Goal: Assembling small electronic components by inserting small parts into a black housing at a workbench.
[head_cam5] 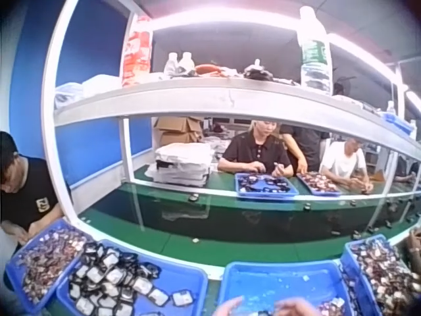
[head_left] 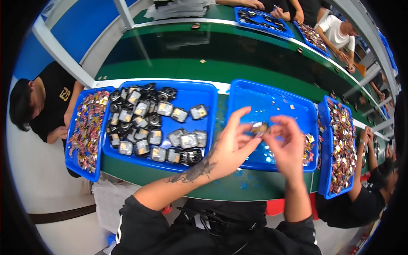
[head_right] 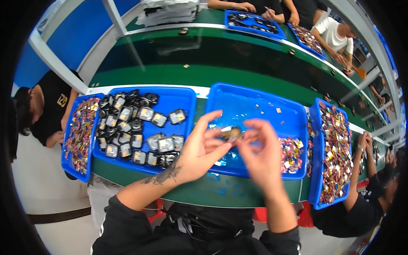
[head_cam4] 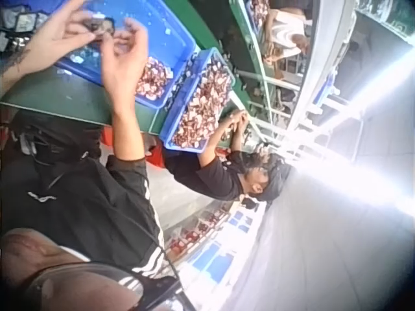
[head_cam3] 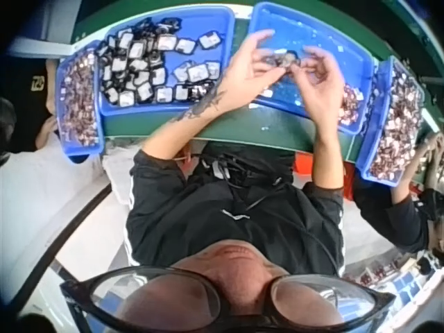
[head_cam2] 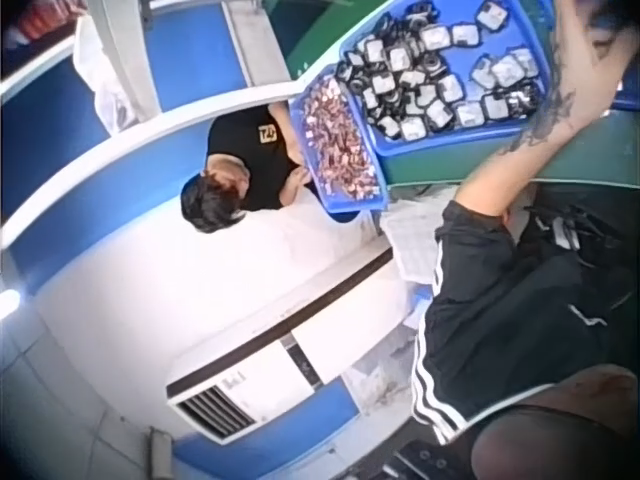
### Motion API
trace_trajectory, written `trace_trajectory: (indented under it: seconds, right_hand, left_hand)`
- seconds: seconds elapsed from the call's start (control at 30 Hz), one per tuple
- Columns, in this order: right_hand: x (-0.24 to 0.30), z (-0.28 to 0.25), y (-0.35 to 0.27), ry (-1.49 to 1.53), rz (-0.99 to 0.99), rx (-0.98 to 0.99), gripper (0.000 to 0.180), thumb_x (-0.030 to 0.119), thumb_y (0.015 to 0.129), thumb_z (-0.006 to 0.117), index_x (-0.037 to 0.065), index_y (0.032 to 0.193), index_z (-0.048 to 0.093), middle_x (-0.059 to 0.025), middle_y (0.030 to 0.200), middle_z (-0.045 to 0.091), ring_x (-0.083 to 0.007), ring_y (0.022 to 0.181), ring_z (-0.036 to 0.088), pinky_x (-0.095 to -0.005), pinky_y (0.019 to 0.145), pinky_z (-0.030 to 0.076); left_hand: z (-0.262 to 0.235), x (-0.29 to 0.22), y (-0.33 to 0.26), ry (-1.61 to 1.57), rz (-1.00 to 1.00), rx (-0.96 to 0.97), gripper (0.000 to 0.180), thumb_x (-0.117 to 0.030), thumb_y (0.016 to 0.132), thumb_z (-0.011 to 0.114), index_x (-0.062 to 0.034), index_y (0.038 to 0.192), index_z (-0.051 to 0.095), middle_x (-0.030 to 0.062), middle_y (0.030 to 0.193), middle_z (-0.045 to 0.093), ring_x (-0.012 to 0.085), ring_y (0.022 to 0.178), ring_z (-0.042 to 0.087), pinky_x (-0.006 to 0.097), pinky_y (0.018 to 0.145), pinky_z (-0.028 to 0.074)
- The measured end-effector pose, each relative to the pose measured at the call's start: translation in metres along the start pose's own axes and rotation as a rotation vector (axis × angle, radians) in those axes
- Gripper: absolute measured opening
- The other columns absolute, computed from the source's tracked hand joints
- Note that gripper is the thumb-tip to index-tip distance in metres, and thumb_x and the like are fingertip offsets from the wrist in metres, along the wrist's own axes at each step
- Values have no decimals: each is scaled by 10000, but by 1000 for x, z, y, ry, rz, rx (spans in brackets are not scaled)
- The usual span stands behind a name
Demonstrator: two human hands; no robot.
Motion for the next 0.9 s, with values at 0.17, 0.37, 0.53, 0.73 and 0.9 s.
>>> trace_trajectory:
  seconds: [0.17, 0.37, 0.53, 0.73, 0.9]
  right_hand:
    - [-30, -25, 153, -33, 151, 47, 343, 35, 795, 686, -37, 1104, 555, -75, 761, 670, -97, 657, 585, -237, 596, 464]
    - [-113, -43, 236, -693, 185, -82, 492, 196, 549, 906, -21, 942, 704, -148, 853, 697, -228, 785, 673, -342, 725, 536]
    - [-134, -64, 237, -620, 243, -93, 486, 243, 601, 890, -3, 975, 701, -161, 913, 698, -262, 867, 673, -354, 779, 530]
    - [-48, -101, 181, -600, -33, -107, 219, 160, 780, 716, 19, 946, 690, -131, 832, 699, -233, 773, 684, -336, 705, 526]
    - [12, -111, 70, -890, -220, 199, 82, 57, 786, 627, 8, 823, 681, -163, 775, 669, -329, 750, 661, -390, 698, 517]
  left_hand:
    - [-78, -40, 30, 1726, 387, -349, 329, -243, 830, 668, -67, 1105, 636, 146, 1148, 601, 346, 1050, 549, 460, 875, 457]
    - [-99, -24, 20, 1804, 214, -152, 229, -192, 816, 686, -53, 983, 612, 133, 1031, 613, 324, 1056, 539, 444, 899, 437]
    - [-88, -37, 28, 1409, 337, -261, 177, -44, 788, 682, -43, 931, 577, 168, 824, 611, 334, 746, 630, 414, 695, 504]
    - [-53, -45, 27, -53, 28, -14, 146, -74, 909, 628, 4, 1030, 600, 52, 845, 641, 126, 675, 647, 239, 589, 535]
    - [-38, -27, 24, -229, -119, -43, 119, -85, 930, 598, -28, 1010, 530, 123, 920, 671, 191, 733, 690, 264, 620, 557]
Point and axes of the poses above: each hand's wrist, its own y-axis towards the middle knuckle, its own z-axis out of the palm, x = y × z, the point moved 3 cm from there along y, towards the middle knuckle
